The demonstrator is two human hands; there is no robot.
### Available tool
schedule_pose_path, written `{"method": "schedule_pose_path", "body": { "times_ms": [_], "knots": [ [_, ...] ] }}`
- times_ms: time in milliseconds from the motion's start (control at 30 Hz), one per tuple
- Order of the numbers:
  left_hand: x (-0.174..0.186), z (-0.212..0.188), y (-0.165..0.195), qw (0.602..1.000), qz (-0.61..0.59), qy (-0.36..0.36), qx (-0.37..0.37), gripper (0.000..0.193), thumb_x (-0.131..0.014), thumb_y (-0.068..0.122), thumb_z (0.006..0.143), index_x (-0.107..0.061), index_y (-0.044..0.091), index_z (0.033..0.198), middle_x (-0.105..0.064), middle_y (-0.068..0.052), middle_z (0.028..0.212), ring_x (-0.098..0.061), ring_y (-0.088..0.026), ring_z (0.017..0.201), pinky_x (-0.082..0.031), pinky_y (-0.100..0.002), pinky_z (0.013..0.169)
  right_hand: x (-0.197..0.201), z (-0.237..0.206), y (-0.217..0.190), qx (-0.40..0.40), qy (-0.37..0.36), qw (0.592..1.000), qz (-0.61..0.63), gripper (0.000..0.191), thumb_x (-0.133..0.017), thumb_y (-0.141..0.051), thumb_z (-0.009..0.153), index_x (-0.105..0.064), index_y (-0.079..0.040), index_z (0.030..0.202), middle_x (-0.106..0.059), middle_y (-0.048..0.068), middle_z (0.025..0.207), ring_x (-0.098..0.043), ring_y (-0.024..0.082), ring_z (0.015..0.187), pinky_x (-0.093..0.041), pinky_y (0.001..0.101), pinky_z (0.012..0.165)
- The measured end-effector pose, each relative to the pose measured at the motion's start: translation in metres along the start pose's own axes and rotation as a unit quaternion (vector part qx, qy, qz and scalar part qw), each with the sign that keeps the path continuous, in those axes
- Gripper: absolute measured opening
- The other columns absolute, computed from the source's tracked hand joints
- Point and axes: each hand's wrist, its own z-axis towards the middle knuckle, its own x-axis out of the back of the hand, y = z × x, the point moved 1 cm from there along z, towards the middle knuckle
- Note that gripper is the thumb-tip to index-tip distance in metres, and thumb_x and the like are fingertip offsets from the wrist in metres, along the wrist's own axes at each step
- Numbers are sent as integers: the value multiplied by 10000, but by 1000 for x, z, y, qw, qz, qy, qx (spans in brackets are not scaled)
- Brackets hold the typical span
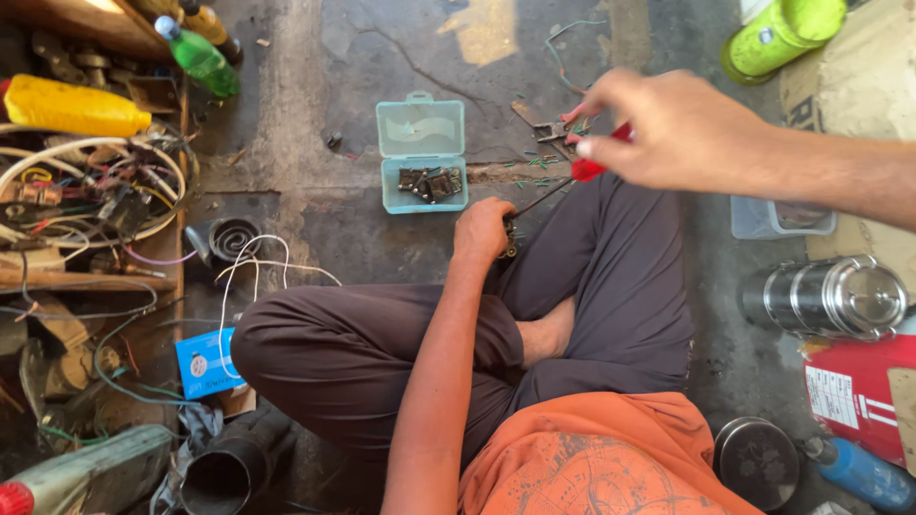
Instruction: The person sits cross-legged on the floor and uses a red-handled screwdriver to tighten screws on a small electrical component. They repeatedly adjust the component and the screwdriver to secure the screws.
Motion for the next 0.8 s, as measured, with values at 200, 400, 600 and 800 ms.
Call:
{"method": "schedule_pose_path", "body": {
  "times_ms": [200,400,600,800],
  "knots": [
    [9,2,-3,997,-26,-46,54,517,-686,-61,773,-611,153,1238,-739,-155,1089,-690,-378,1072,-553,-487,887,-12,-15,13,-135,-26,976,-168,423,-646,-455,1066,-738,-73,908,-691,232,679,-705,439,715,-561,523,701],
    [12,1,-1,997,-64,-19,39,671,-643,-123,718,-552,175,1312,-746,-116,1155,-682,-384,1084,-550,-489,878,-19,-19,25,-19,8,996,-82,327,-747,-370,975,-699,-51,926,-700,191,758,-700,412,752,-552,490,681],
    [14,-3,-2,998,-60,-19,28,644,-628,-123,732,-573,160,1309,-738,-116,1184,-678,-376,1110,-548,-479,898,-19,-28,25,109,-4,993,37,134,-707,-72,788,-739,-99,915,-582,116,1027,-670,293,843,-553,388,730],
    [23,-8,5,997,-56,-28,45,579,-745,2,751,-596,160,1287,-730,-134,1170,-670,-380,1100,-539,-476,900,-34,-42,20,64,121,977,165,333,-723,-104,973,-539,15,1224,-657,129,1114,-706,249,1034,-556,350,862]
  ]
}}
